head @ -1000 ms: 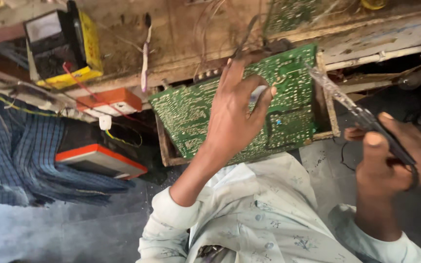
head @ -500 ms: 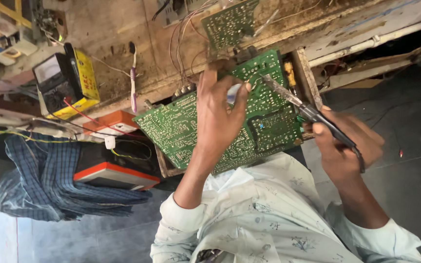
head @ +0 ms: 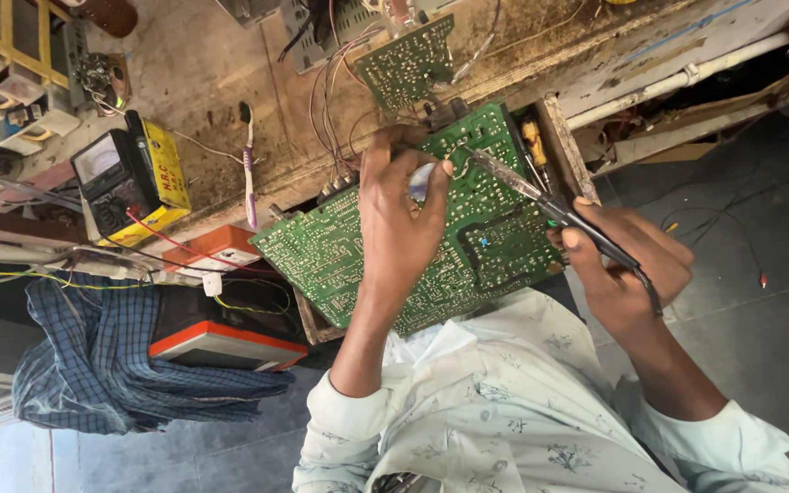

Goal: The person solders components on a green circuit board placed on a cluttered workbench. They hold the board steady with one hand while applying a soldering iron to the board's underside, repositioning the board and the iron repeatedly to work on different joints, with a multimeter connected nearby.

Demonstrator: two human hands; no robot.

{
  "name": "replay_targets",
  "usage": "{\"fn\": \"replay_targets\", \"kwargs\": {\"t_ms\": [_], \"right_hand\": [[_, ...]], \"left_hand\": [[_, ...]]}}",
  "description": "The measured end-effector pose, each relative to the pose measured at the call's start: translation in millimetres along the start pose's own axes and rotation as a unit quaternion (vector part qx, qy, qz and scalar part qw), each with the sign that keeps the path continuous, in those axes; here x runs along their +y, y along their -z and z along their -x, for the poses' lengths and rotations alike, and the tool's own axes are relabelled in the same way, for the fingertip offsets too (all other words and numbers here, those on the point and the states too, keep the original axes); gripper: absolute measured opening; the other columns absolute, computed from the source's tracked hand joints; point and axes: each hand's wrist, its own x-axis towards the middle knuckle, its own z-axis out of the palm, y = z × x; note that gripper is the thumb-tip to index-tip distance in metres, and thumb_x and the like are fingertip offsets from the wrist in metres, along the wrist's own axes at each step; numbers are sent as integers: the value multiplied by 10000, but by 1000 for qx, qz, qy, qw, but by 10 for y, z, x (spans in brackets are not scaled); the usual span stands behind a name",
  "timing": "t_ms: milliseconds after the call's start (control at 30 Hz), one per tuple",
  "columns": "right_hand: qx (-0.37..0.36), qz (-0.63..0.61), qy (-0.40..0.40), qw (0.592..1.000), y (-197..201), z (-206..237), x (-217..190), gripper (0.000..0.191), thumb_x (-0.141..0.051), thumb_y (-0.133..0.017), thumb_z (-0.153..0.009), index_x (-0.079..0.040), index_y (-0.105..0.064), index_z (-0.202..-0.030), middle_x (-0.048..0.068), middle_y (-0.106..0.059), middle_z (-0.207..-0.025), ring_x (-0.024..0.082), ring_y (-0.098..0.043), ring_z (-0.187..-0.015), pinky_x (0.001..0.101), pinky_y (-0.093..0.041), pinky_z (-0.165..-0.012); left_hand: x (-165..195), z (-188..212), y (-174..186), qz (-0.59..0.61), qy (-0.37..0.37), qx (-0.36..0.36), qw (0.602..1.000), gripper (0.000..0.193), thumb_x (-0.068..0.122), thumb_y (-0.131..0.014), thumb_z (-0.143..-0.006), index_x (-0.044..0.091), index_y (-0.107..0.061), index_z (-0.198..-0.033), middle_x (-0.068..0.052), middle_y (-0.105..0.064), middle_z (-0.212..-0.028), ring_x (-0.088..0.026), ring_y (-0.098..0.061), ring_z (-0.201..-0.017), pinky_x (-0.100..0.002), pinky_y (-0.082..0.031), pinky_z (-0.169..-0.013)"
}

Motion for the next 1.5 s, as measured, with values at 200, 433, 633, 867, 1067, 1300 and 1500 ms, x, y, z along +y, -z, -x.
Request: {"fn": "replay_targets", "kwargs": {"t_ms": [200, 433, 633, 867, 1067, 1300, 1500], "right_hand": [[2, -18, 0, 1000, -31, -16, -15, 258, -95, -721, -1056, 95, -693, -1228, 173, -741, -997, 176, -761, -801, 198, -522, -577], [0, -21, -11, 1000, -53, -25, 3, 263, -85, -719, -1039, 94, -693, -1230, 171, -743, -981, 175, -760, -789, 198, -503, -547], [-10, -9, 13, 1000, -52, -27, -14, 266, -71, -724, -1042, 92, -685, -1249, 178, -739, -1017, 161, -739, -810, 222, -541, -627], [-21, 30, 56, 998, -28, -71, -107, 255, -38, -739, -1038, 91, -681, -1250, 190, -734, -1006, 188, -721, -818, 257, -553, -706], [-22, 67, 38, 997, -55, -70, -286, 289, -5, -763, -970, 98, -681, -1228, 208, -731, -1013, 211, -719, -827, 264, -540, -659], [-37, 74, 51, 995, -39, -122, -345, 304, 13, -775, -963, 103, -669, -1233, 204, -717, -1009, 223, -722, -829, 275, -549, -659], [-29, 86, 61, 994, -66, -112, -395, 301, 34, -792, -945, 102, -672, -1213, 208, -724, -994, 222, -725, -819, 299, -553, -689]], "left_hand": [[-25, -12, 5, -1, 9, 2, 1000, 135, 88, -728, -913, -34, -682, -947, -178, -629, -1225, -337, -618, -1148, -420, -494, -964], [-24, -22, -1, -1, 14, 8, 1000, 144, 90, -734, -916, -40, -680, -947, -179, -625, -1226, -335, -617, -1152, -419, -494, -963], [-17, -19, -8, -1, 18, 10, 1000, 130, 77, -730, -912, -39, -679, -938, -172, -630, -1224, -330, -619, -1152, -419, -495, -966], [-10, -5, -38, -8, 9, 23, 1000, 117, 61, -724, -910, -39, -667, -932, -178, -630, -1224, -338, -618, -1153, -425, -496, -971], [0, 21, -65, -13, 10, 29, 999, 119, 60, -722, -909, -37, -655, -919, -180, -630, -1209, -343, -613, -1129, -431, -490, -957], [3, 27, -70, -20, 1, 29, 999, 116, 66, -724, -906, -25, -654, -918, -173, -621, -1212, -341, -601, -1144, -434, -478, -974], [27, 46, -65, -28, 4, 25, 999, 109, 66, -724, -908, -25, -663, -911, -174, -620, -1216, -343, -591, -1144, -436, -475, -965]]}}
